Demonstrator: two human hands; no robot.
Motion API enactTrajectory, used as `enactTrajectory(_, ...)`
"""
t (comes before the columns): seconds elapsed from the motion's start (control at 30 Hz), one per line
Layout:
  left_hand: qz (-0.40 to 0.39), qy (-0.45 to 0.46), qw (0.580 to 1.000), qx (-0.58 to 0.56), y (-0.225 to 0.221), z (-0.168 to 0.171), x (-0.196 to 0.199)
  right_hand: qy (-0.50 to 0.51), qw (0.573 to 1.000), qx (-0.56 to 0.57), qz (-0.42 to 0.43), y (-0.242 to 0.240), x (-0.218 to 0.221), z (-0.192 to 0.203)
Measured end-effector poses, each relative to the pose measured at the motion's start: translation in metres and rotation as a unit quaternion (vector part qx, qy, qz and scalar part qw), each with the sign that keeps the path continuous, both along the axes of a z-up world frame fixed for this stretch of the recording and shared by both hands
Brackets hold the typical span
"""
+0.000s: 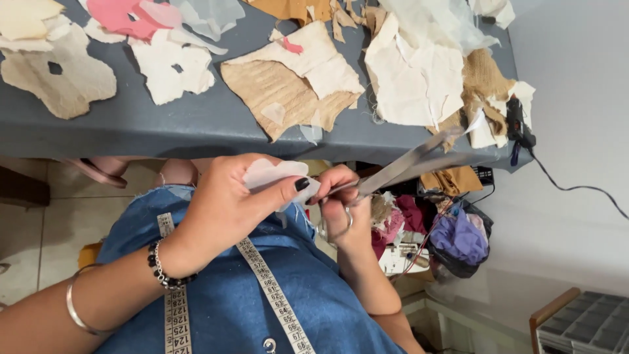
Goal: Using scissors to trim and shape small pieces of white fabric into specific patterns on a work table.
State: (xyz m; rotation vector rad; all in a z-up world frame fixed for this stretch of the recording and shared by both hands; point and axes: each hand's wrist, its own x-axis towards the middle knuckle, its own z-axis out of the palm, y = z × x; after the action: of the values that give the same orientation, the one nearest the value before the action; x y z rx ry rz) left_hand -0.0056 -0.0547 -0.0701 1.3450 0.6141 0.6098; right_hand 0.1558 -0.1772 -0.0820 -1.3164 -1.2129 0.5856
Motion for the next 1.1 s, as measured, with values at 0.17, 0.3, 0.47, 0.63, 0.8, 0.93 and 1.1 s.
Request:
enactTrajectory(0.17, 0.046, -0.039, 0.997, 0.057, 0.001, 0.010, -0.010, -0.200, 0.963, -0.141, 0.111, -0.004, -0.003, 0.002)
enactTrajectory(0.3, 0.089, -0.017, 0.994, 0.057, 0.001, -0.001, -0.008, -0.266, 0.942, -0.144, 0.145, -0.002, -0.011, 0.001)
enactTrajectory(0.47, 0.090, -0.003, 0.992, 0.085, 0.001, 0.001, -0.009, -0.262, 0.941, -0.154, 0.147, -0.001, -0.014, 0.002)
enactTrajectory(0.63, 0.082, 0.004, 0.993, 0.080, 0.002, 0.005, -0.011, -0.270, 0.942, -0.138, 0.145, -0.002, -0.015, 0.000)
enactTrajectory(0.8, 0.075, 0.007, 0.994, 0.074, 0.002, 0.005, -0.012, -0.273, 0.940, -0.141, 0.146, -0.004, -0.013, 0.000)
enactTrajectory(0.93, 0.068, 0.011, 0.994, 0.081, 0.004, 0.004, -0.013, -0.275, 0.939, -0.142, 0.150, -0.006, -0.010, -0.003)
enactTrajectory(1.1, 0.052, 0.020, 0.997, 0.061, 0.005, 0.006, -0.016, -0.250, 0.950, -0.115, 0.144, -0.008, -0.005, -0.008)
